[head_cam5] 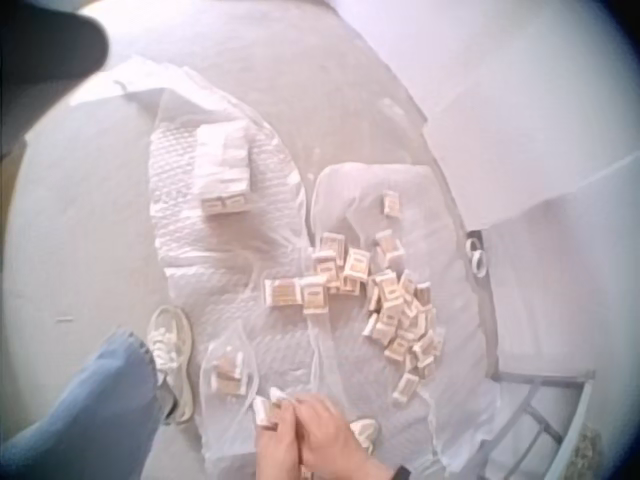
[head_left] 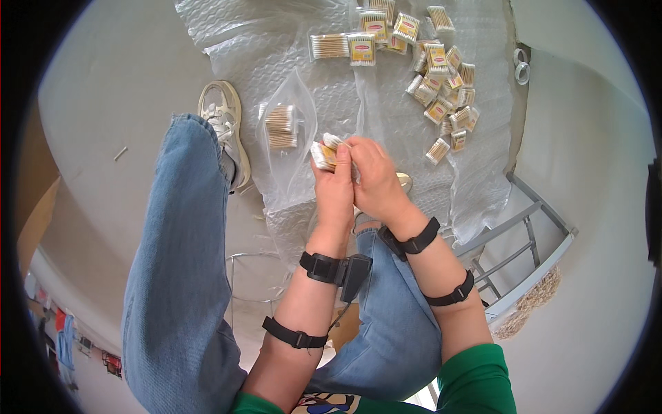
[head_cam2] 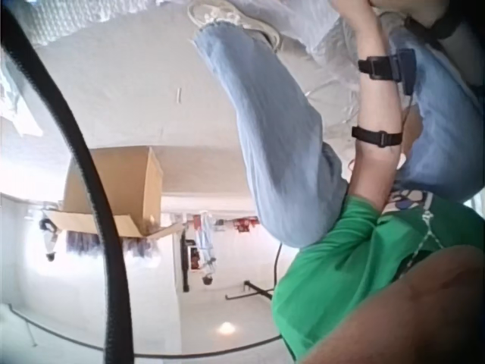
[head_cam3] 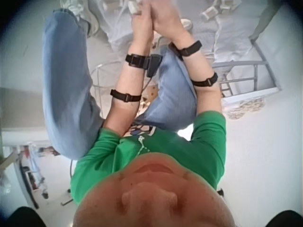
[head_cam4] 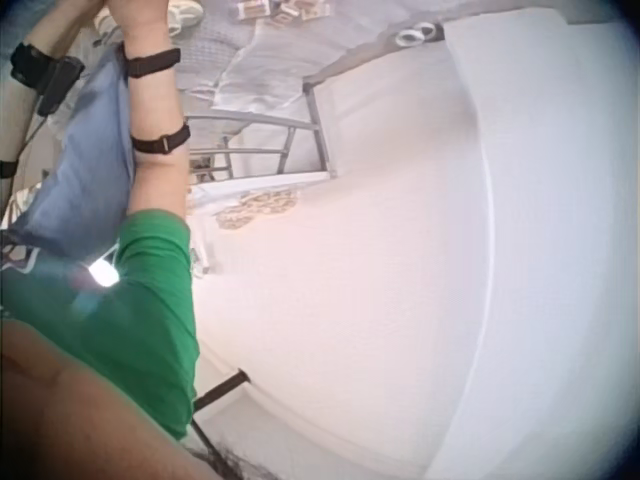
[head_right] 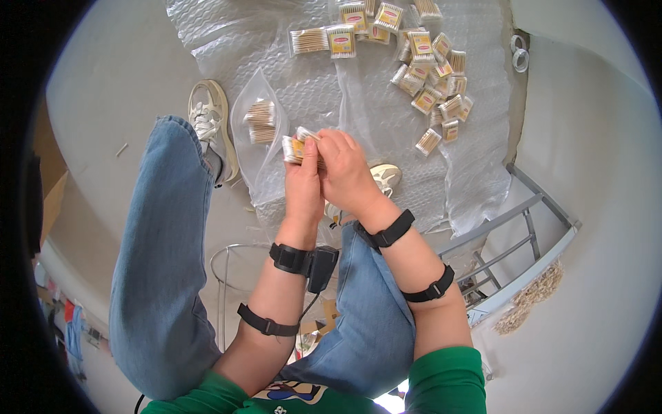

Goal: Bagging multiple small rectangular packs of cotton swabs into a clear plastic bag.

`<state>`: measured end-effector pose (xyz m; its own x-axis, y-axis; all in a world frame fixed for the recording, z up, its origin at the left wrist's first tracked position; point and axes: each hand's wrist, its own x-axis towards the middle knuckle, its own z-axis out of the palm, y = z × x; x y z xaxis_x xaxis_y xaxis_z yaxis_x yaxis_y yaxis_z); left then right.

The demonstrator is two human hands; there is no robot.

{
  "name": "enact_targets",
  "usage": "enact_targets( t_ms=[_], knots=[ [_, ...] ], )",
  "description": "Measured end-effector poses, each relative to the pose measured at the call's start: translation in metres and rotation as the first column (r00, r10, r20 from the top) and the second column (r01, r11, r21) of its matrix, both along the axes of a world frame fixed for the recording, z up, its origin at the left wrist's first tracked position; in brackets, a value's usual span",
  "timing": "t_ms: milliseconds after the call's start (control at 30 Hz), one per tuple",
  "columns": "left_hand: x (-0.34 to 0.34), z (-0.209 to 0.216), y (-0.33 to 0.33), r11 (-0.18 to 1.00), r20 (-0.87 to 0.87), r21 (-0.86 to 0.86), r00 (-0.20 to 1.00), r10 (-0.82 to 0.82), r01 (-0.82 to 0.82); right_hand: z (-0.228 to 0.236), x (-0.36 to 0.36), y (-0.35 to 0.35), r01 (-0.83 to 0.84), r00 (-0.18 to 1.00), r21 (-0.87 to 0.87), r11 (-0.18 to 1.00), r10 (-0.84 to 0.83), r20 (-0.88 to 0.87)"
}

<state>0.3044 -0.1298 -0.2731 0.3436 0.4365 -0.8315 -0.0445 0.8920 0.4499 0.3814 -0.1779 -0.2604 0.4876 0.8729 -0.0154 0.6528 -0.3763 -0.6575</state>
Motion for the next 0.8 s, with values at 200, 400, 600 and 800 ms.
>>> enact_targets(
  t_ms=[200,400,600,800],
  knots=[
    [-0.014,-0.004,0.016,0.997,0.115,-0.07,0.993,-0.017,0.025,0.012,0.021,-0.012,0.171,0.81,-0.15,0.974,-0.226,-0.542],
    [-0.008,0.003,0.019,0.981,0.132,-0.152,0.986,-0.102,0.121,0.017,0.036,-0.021,0.611,0.174,-0.196,0.767,-0.372,-0.912],
    [-0.008,-0.009,0.009,0.979,0.113,-0.064,0.976,-0.185,0.193,-0.015,0.007,-0.027,0.47,0.42,-0.257,0.845,-0.47,-0.777],
    [-0.004,0.002,0.006,0.957,-0.176,0.071,0.948,-0.264,0.28,-0.004,-0.004,-0.011,0.297,0.764,-0.182,0.937,-0.348,-0.543]
  ],
)
